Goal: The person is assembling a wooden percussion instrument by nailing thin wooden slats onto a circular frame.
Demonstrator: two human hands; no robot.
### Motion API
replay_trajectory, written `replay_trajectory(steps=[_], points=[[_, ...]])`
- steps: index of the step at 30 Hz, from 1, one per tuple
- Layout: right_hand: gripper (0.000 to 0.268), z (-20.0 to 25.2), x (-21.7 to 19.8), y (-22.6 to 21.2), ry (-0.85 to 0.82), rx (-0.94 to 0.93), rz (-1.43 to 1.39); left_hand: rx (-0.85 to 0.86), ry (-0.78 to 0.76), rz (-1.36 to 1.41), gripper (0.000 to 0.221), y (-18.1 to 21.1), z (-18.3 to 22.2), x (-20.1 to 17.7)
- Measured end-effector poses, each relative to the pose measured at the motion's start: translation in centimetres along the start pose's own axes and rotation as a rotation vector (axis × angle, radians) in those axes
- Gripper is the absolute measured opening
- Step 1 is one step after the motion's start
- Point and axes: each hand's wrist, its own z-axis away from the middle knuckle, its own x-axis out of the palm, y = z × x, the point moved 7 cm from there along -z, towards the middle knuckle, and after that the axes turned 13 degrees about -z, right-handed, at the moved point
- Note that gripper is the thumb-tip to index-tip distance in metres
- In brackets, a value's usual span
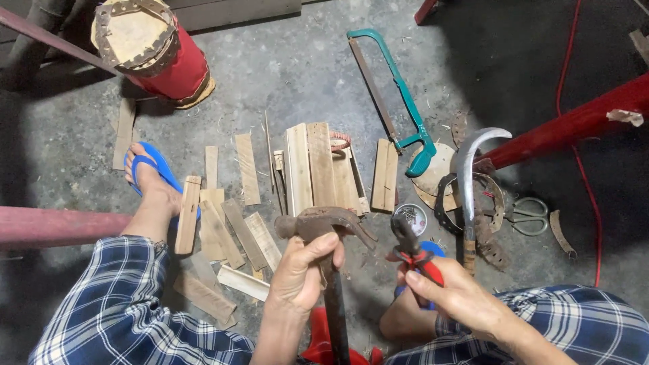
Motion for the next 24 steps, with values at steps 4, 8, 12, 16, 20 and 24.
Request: replay_trajectory(steps=[4,8,12,16,20,24], points=[[0.029,-0.7,0.3,0.6,-0.028,0.020,0.129,-0.021,0.009,-0.041,0.012,-0.6,0.0,0.2],[0.031,-0.8,0.6,0.2,0.012,0.095,0.240,-0.035,0.053,-0.067,0.009,-0.6,0.1,0.0],[0.042,-0.9,0.5,-0.7,0.028,0.026,0.327,-0.034,0.050,-0.045,0.010,-0.5,0.0,-0.1],[0.040,-0.9,0.7,-1.6,0.062,0.017,0.332,-0.056,0.059,-0.092,0.010,-0.7,0.0,0.1],[0.054,-0.9,1.2,-3.1,0.025,-0.149,0.431,-0.038,0.004,-0.022,0.010,-0.9,-0.1,0.5],[0.045,-0.5,1.4,-4.1,0.077,-0.247,0.532,-0.045,0.052,-0.091,0.009,-0.8,-0.1,0.0]])
